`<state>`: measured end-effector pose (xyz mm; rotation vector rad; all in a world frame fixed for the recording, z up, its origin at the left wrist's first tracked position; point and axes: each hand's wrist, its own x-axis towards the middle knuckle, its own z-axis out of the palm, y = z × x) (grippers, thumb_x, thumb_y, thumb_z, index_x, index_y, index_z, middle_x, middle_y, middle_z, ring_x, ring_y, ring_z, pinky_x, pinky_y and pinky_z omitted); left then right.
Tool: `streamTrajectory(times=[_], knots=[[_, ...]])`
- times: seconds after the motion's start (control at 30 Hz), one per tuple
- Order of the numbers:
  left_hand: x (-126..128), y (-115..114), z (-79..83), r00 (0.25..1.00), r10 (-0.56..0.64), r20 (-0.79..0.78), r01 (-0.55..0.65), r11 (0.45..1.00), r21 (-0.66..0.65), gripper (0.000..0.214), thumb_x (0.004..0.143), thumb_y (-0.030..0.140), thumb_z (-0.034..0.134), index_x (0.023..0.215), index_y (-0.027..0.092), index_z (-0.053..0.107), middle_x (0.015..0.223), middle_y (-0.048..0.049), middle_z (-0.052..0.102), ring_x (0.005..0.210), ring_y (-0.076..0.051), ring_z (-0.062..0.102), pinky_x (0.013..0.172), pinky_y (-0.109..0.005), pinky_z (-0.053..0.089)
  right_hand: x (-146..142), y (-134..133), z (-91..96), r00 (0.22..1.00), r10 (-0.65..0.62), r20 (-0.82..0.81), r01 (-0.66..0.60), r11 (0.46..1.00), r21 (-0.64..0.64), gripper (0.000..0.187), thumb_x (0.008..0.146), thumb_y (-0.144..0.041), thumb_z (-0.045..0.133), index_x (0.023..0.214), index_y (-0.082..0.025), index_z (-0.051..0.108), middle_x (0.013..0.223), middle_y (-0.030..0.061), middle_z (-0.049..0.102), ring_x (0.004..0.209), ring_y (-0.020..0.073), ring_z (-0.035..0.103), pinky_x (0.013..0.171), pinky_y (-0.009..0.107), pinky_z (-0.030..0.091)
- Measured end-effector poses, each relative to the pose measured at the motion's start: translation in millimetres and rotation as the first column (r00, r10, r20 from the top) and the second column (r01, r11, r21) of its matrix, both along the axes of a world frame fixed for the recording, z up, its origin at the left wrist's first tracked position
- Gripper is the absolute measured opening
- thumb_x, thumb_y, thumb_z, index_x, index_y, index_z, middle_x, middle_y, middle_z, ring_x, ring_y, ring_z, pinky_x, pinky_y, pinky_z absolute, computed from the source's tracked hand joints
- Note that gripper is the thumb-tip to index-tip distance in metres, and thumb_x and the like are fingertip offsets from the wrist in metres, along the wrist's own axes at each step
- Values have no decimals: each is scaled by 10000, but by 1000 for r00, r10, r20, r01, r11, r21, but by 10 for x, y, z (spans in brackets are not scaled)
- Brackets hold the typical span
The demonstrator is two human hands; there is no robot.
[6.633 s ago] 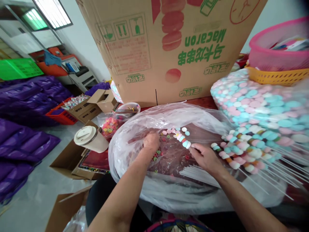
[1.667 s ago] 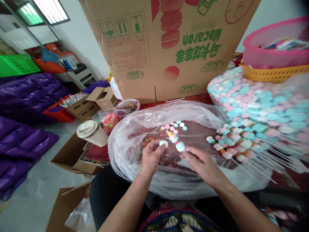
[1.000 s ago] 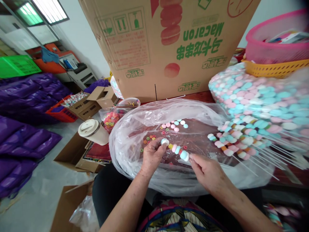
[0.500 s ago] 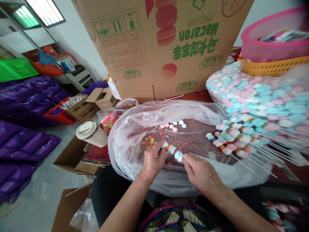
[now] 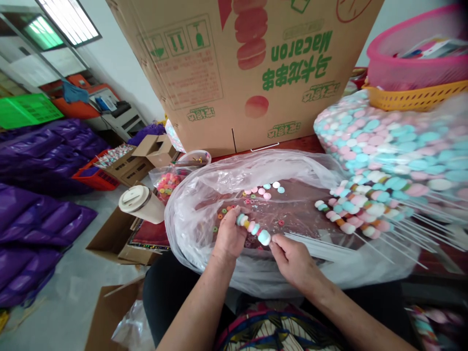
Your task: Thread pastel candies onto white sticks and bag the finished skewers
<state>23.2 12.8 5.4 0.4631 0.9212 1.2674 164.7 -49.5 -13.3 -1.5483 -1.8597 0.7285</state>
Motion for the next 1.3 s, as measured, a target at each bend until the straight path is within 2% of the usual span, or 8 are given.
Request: streamTrajectory(times=[0.43,0.53,0.63,0.7,0.8,1.0,1.1,1.3], knots=[[74,-67,-145,949,0,-314,27,996,81,310,663,399,741,787,168,575,583,59,522,487,-68,471,475,-193,361,-213,-28,51,970,112,214,-86,988,-128,103,792,-168,448,784,-185,549,762,73,654,651,179,566,588,281,306],[95,-82,-62,965,-2,-262,27,995,92,423,654,343,770,1018,217,595,800,21,634,653,-97,579,583,-202,432,-144,-32,31,993,62,97,-48,988,-147,109,797,-172,424,727,-190,505,703,59,619,632,168,538,589,277,318],[64,-78,73,993,-111,-31,113,990,83,525,710,530,688,1130,244,555,937,-28,660,768,-148,625,653,-254,474,-11,-15,27,997,43,-70,-56,981,-187,234,869,-251,348,655,-204,430,601,23,544,575,141,493,561,263,328],[31,-69,121,981,-168,98,162,985,64,566,706,623,638,1073,197,580,923,-60,667,768,-179,639,654,-286,489,34,5,28,935,24,-353,-143,938,-317,298,885,-373,377,645,-205,430,529,-21,483,484,106,433,499,242,313],[23,-88,115,987,-121,104,116,992,47,501,661,536,731,964,153,613,853,-53,670,688,-163,637,621,-271,488,-4,-21,55,729,-144,-669,-315,797,-515,359,813,-547,489,737,-196,497,474,-76,423,359,55,270,381,213,195],[15,-114,39,998,38,-50,-26,976,218,425,630,489,770,862,160,634,722,1,631,596,-110,580,558,-229,456,-125,-111,183,511,-358,-782,-471,644,-603,425,682,-573,663,762,-189,500,438,-109,416,336,9,127,348,187,78],[-28,-89,25,980,55,-189,-1,962,275,362,651,474,760,777,164,621,567,34,578,498,-84,513,524,-216,422,-121,-117,247,527,-343,-777,-490,625,-608,421,692,-572,657,756,-187,501,431,-107,414,336,9,135,349,186,78],[-123,-44,119,975,-112,-191,136,983,121,510,710,657,595,667,149,590,548,19,526,463,-73,453,462,-213,356,-60,-125,289,689,-252,-679,-354,700,-620,382,722,-556,604,726,-190,493,442,-90,419,350,35,225,364,200,129]])
